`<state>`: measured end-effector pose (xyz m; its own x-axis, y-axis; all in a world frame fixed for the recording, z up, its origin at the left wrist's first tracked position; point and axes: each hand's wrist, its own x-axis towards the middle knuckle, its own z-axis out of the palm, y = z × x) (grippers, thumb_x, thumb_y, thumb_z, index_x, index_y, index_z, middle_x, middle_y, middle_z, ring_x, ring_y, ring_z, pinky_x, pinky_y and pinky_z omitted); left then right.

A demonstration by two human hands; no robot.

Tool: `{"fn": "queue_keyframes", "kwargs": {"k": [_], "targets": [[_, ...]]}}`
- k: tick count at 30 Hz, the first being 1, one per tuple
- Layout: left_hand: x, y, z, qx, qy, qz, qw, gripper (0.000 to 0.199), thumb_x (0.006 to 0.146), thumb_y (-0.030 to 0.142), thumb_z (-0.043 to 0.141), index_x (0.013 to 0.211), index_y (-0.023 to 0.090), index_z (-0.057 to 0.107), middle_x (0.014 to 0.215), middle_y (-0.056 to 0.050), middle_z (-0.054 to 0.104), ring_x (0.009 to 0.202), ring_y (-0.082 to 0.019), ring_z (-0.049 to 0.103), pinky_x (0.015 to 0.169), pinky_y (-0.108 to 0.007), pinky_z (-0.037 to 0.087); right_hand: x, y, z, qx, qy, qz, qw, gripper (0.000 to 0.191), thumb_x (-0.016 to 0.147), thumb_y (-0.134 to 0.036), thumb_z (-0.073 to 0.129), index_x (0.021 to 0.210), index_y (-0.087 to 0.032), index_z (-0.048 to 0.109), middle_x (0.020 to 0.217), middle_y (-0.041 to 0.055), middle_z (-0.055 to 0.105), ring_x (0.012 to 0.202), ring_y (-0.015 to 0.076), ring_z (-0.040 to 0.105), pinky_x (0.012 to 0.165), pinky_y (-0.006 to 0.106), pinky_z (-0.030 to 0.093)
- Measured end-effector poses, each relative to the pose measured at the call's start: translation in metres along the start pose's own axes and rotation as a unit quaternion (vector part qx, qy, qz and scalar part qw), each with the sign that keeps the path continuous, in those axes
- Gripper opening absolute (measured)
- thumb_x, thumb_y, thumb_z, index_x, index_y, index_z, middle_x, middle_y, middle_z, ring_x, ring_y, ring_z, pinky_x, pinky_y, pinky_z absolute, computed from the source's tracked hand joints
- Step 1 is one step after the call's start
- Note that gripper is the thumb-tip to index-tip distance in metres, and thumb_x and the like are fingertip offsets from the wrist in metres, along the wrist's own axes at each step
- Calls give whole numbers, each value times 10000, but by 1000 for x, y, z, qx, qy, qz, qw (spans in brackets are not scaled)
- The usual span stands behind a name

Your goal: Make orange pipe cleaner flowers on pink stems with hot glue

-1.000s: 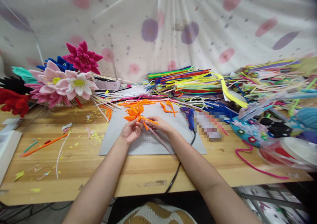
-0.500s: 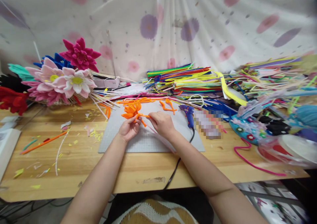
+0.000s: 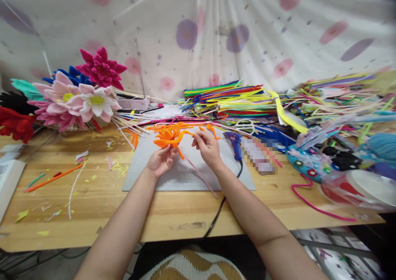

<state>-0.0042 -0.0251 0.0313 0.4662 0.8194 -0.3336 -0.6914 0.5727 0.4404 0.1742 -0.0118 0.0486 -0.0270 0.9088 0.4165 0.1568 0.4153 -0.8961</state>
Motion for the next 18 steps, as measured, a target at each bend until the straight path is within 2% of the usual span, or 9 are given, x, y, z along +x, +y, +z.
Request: {"fn": "queue_keyframes", "kwargs": {"k": [2, 4, 5, 7, 9, 11, 13, 15, 18], "targets": [[4, -1, -3, 10, -15, 12, 1000, 256, 904, 211, 354, 884, 97, 583, 520, 27, 448, 349, -12, 392, 304, -79, 305, 2, -2, 1, 125, -2, 72, 990, 201, 797, -377, 513, 726, -190, 536, 542, -41, 530, 432, 60, 412, 450, 193, 323], [9, -3, -6, 37, -18, 30, 999, 243, 886, 245, 414, 886, 84, 597, 452, 66, 334, 310, -11, 297, 271, -90, 214, 4, -5, 2, 229, -17, 150, 962, 196, 764, -372, 554, 712, -185, 523, 504, -55, 512, 394, 47, 388, 405, 174, 283], [12, -4, -6, 50, -10, 46, 998, 244, 877, 254, 437, 895, 76, 604, 444, 70, 320, 312, -15, 292, 272, -99, 207, 4, -6, 3, 271, -26, 189, 943, 189, 756, -357, 567, 702, -183, 515, 489, -60, 503, 379, 41, 377, 390, 164, 267], [15, -6, -5, 59, 24, 96, 993, 222, 862, 244, 467, 885, 81, 616, 483, 42, 412, 365, -28, 375, 329, -117, 302, 3, -8, 6, 340, -54, 264, 901, 169, 764, -313, 565, 690, -177, 500, 462, -68, 484, 354, 32, 354, 365, 147, 239], [18, -7, -2, 45, 62, 153, 985, 181, 851, 222, 483, 833, 108, 623, 624, -13, 562, 503, -61, 514, 489, -170, 443, 1, -9, 11, 391, -89, 321, 858, 150, 794, -271, 535, 691, -169, 496, 444, -70, 466, 342, 27, 338, 350, 134, 225], [19, -8, 1, 30, 79, 182, 980, 184, 851, 221, 478, 798, 123, 624, 776, -53, 631, 660, -107, 587, 666, -246, 489, -2, -10, 18, 430, -122, 356, 820, 154, 830, -237, 491, 697, -159, 499, 436, -71, 444, 338, 22, 323, 343, 121, 224], [20, -8, 2, 24, 74, 180, 981, 234, 869, 227, 437, 784, 111, 621, 808, -76, 637, 725, -130, 598, 745, -283, 481, -3, -9, 24, 457, -147, 373, 794, 190, 865, -206, 434, 697, -148, 501, 438, -69, 427, 338, 17, 312, 343, 108, 234], [22, -8, 1, 16, 79, 178, 981, 271, 886, 200, 387, 760, 100, 606, 764, -76, 621, 723, -124, 591, 754, -277, 475, -4, -9, 28, 467, -165, 383, 780, 235, 892, -182, 376, 695, -140, 498, 447, -63, 429, 344, 15, 318, 349, 95, 252], [25, -8, -1, -13, 103, 192, 976, 242, 881, 144, 373, 750, 111, 574, 714, -48, 591, 654, -94, 567, 700, -235, 469, -2, -11, 29, 459, -182, 396, 774, 253, 908, -169, 337, 714, -142, 497, 468, -54, 454, 360, 19, 357, 362, 88, 285]]}}
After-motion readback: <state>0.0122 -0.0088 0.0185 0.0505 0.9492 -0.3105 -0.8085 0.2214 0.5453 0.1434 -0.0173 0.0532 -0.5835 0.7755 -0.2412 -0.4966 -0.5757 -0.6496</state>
